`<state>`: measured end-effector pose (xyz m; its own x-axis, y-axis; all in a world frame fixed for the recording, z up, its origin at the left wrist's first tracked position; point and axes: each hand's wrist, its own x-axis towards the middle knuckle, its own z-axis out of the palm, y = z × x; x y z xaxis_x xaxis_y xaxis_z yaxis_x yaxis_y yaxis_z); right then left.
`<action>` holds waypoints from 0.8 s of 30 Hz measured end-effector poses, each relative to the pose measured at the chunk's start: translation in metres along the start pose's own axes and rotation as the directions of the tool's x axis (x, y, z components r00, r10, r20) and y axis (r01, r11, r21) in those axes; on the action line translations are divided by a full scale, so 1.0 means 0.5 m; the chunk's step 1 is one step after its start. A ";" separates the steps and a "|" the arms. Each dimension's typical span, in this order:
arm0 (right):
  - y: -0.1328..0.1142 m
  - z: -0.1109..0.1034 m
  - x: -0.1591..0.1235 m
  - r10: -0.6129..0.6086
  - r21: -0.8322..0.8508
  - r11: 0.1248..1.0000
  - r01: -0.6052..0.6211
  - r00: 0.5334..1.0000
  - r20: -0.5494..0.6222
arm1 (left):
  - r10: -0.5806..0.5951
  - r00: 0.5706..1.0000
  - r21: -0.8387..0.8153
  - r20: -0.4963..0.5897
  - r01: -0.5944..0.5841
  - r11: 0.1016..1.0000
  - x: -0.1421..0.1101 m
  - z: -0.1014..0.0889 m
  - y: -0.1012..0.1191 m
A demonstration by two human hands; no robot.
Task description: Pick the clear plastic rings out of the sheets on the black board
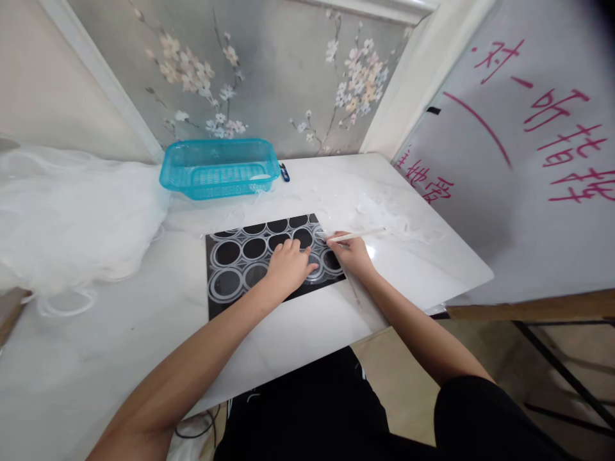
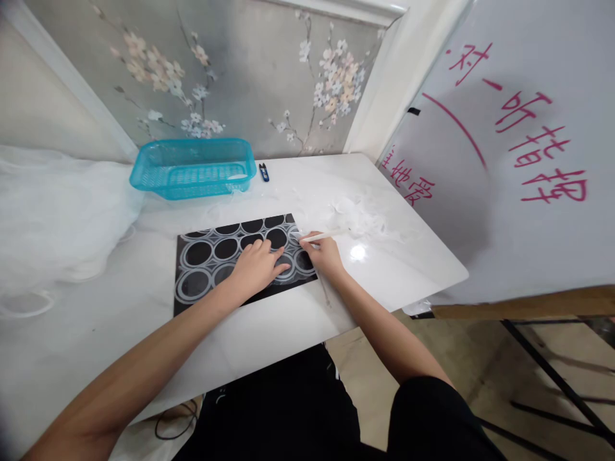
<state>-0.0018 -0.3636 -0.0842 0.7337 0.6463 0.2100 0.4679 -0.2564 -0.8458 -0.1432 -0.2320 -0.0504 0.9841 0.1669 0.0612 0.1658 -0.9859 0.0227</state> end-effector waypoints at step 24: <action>-0.031 -0.067 0.093 -0.257 -0.513 0.835 0.199 0.965 -0.045 | 0.031 0.989 0.042 0.147 -0.038 0.998 0.026 -0.033 0.002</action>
<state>0.0415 -0.3536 -0.0452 0.6098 0.6576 0.4424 0.7894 -0.4540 -0.4133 -0.1313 -0.2305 -0.0329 0.9875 0.1322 -0.0854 0.1308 -0.9912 -0.0221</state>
